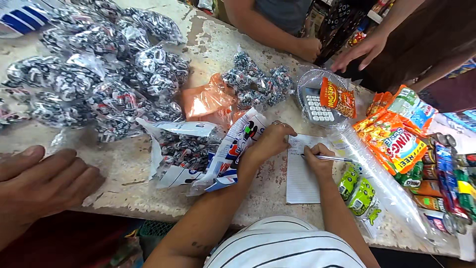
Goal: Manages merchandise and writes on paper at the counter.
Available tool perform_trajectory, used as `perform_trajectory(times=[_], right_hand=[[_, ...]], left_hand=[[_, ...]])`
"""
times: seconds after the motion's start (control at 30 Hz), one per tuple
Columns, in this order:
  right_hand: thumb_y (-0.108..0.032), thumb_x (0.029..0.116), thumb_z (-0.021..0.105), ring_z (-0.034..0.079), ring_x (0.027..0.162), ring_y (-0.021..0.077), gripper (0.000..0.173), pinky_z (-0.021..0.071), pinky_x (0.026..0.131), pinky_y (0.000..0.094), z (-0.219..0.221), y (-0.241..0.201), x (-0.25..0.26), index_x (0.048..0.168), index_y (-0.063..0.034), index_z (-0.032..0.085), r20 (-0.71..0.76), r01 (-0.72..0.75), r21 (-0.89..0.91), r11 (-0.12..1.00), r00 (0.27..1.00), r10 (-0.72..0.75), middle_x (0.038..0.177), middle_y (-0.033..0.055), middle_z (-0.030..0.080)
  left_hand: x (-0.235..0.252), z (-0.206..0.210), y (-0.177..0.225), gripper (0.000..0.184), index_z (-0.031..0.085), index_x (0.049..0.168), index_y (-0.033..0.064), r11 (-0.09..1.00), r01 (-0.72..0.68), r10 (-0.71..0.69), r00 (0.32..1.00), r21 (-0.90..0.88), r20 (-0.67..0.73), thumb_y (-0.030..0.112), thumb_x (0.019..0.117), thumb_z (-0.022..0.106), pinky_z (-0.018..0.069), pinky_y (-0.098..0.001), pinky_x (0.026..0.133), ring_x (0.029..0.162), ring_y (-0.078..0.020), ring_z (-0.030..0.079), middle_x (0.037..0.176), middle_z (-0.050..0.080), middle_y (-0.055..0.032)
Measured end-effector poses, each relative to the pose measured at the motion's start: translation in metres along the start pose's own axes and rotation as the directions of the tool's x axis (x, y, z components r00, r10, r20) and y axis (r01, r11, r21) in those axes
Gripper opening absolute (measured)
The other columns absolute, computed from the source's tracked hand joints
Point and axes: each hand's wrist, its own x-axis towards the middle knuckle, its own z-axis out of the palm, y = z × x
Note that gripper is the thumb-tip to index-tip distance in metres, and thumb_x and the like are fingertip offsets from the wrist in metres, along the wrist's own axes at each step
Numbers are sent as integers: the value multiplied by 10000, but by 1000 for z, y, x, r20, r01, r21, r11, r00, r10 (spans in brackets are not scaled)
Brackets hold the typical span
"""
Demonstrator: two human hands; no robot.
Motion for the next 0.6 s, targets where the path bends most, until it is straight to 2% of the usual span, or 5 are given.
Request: perform_trajectory(times=[0.13,0.23,0.47,0.6], right_hand=[[5,813,675,510,530,45,304,444,494,213,-13,7,3,620,-133,484,-94,-22,-50,999,995,17,570,-53,491],[10,813,665,485,518,31,302,431,491,191,-20,-5,3,617,-130,482,-179,-72,-119,990,983,50,565,-59,474],[-18,825,710,522,530,34,289,455,500,198,-20,0,-3,624,-113,525,-110,-36,-100,994,994,25,573,-49,517],[-7,809,694,514,527,22,294,449,497,191,-19,4,-7,609,-123,512,-91,-12,-70,997,996,5,572,-58,516]], left_hand=[[1,-2,1,283,759,1140,34,1000,-7,7,1000,8,20,8,859,771,514,-478,1003,1168,-314,647,1248,696,-147],[1,-3,1,287,757,1152,36,1000,1,-2,1000,20,29,15,866,768,498,-485,1021,1186,-319,640,1261,692,-148],[2,-1,2,292,762,1154,58,999,28,-29,999,35,29,35,863,783,482,-504,1034,1206,-334,622,1265,695,-131],[0,0,1,296,763,1150,53,999,18,-19,1000,36,18,27,856,787,489,-503,1031,1213,-337,620,1260,696,-136]])
